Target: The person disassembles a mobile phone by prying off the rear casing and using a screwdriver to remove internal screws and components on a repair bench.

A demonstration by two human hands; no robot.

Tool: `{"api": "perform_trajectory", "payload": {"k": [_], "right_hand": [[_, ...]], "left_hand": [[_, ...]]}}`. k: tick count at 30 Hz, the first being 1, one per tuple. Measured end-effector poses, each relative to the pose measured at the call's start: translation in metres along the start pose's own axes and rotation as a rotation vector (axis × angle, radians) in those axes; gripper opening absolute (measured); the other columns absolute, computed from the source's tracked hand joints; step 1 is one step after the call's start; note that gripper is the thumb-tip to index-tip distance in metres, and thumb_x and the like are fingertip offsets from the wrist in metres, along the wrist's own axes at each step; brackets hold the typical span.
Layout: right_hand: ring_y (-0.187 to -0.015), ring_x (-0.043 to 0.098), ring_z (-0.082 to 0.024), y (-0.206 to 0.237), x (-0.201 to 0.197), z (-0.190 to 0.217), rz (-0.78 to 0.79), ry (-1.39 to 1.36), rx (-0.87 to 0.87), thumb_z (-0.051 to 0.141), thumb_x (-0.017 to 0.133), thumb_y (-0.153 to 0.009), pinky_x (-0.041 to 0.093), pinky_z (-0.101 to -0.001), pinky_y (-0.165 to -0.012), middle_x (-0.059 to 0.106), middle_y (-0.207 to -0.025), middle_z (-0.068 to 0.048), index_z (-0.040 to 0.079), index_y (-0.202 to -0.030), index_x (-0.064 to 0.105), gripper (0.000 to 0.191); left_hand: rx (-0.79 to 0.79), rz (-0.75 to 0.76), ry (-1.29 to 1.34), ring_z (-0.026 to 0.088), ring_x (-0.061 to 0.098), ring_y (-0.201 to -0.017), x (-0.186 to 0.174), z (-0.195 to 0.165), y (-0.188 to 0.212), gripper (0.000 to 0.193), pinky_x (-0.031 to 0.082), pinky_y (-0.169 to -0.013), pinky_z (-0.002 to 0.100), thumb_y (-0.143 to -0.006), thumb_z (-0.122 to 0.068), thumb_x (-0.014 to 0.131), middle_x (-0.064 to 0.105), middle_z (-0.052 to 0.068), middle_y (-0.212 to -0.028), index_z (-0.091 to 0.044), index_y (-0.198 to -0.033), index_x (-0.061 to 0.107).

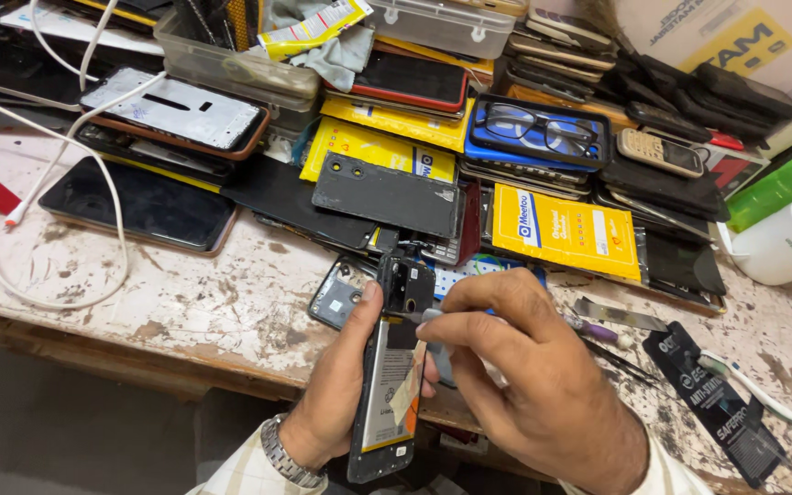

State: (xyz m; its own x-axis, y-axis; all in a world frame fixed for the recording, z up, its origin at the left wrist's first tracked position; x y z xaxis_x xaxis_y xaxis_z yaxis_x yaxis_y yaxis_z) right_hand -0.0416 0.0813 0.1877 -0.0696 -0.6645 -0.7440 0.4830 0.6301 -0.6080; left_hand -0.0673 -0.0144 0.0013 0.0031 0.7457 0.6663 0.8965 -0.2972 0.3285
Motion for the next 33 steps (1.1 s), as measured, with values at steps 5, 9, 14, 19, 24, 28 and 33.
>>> {"api": "perform_trajectory", "payload": {"k": [5,9,14,19,24,28,33], "right_hand": [[-0.082,0.068,-0.021,0.003,-0.002,-0.017,-0.025,-0.017,0.234,0.005,0.072,-0.089,0.054,-0.0315,-0.073,0.067,-0.091,-0.008,0.0,-0.111,0.069,0.023],[-0.085,0.064,-0.027,-0.001,-0.005,-0.004,-0.066,0.06,0.086,0.006,0.072,-0.085,0.05,-0.0356,-0.076,0.064,-0.093,-0.013,-0.004,-0.111,0.062,0.03],[-0.091,0.065,-0.026,0.003,-0.002,-0.012,-0.017,0.04,0.195,0.003,0.069,-0.09,0.051,-0.0353,-0.081,0.065,-0.099,-0.012,0.006,-0.116,0.066,0.027],[-0.085,0.069,-0.019,0.013,-0.001,-0.025,-0.001,0.02,0.393,0.016,0.076,-0.091,0.054,-0.0305,-0.074,0.07,-0.101,-0.008,0.005,-0.13,0.065,0.042],[-0.093,0.068,-0.024,0.008,0.0,-0.013,-0.035,0.065,0.257,0.016,0.075,-0.089,0.053,-0.0359,-0.082,0.067,-0.102,-0.012,-0.003,-0.129,0.06,0.047],[-0.083,0.067,-0.021,0.011,0.002,-0.026,-0.004,0.028,0.45,0.013,0.07,-0.096,0.056,-0.0336,-0.072,0.073,-0.097,-0.008,0.007,-0.126,0.068,0.031],[-0.069,0.068,-0.016,0.014,0.0,-0.034,-0.061,-0.042,0.547,0.013,0.072,-0.097,0.056,-0.0289,-0.061,0.075,-0.088,-0.004,0.006,-0.121,0.072,0.025]], "left_hand": [[0.041,0.045,-0.004,0.02,0.067,-0.067,0.004,-0.003,0.0,0.071,0.058,-0.066,0.032,-0.1,-0.064,0.035,0.068,0.011,-0.074,-0.001,-0.095,0.068],[-0.009,0.018,-0.052,0.02,0.068,-0.067,0.002,0.0,0.0,0.075,0.056,-0.064,0.031,-0.098,-0.064,0.033,0.07,0.011,-0.075,0.0,-0.095,0.071],[0.052,0.089,0.007,0.02,0.068,-0.068,0.008,-0.005,0.001,0.072,0.057,-0.066,0.031,-0.101,-0.063,0.032,0.069,0.012,-0.075,-0.001,-0.093,0.067],[0.021,0.044,-0.036,0.021,0.069,-0.067,0.003,-0.003,0.001,0.074,0.057,-0.065,0.032,-0.099,-0.064,0.031,0.07,0.013,-0.074,-0.001,-0.093,0.07],[0.048,0.084,-0.026,0.02,0.068,-0.069,0.006,-0.005,0.001,0.073,0.055,-0.065,0.03,-0.099,-0.063,0.031,0.069,0.012,-0.076,-0.002,-0.099,0.072],[0.048,0.091,-0.003,0.02,0.068,-0.069,0.006,-0.005,0.001,0.073,0.056,-0.066,0.031,-0.101,-0.063,0.031,0.07,0.012,-0.076,-0.001,-0.095,0.068],[0.023,0.065,-0.005,0.02,0.068,-0.068,0.004,-0.003,0.0,0.071,0.056,-0.064,0.031,-0.099,-0.062,0.031,0.07,0.012,-0.076,-0.002,-0.098,0.069]]}}
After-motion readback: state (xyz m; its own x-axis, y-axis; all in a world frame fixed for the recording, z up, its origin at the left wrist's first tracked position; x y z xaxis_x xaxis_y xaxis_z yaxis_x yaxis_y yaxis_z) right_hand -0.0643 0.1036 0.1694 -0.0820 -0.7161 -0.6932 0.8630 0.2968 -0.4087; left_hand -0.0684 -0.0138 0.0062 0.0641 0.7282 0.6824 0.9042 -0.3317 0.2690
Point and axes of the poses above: each hand's wrist, its own y-axis away from the middle knuckle, its own x-axis out of the palm, z = x × y, the point moved 8 cm from there along -y, towards the middle knuckle
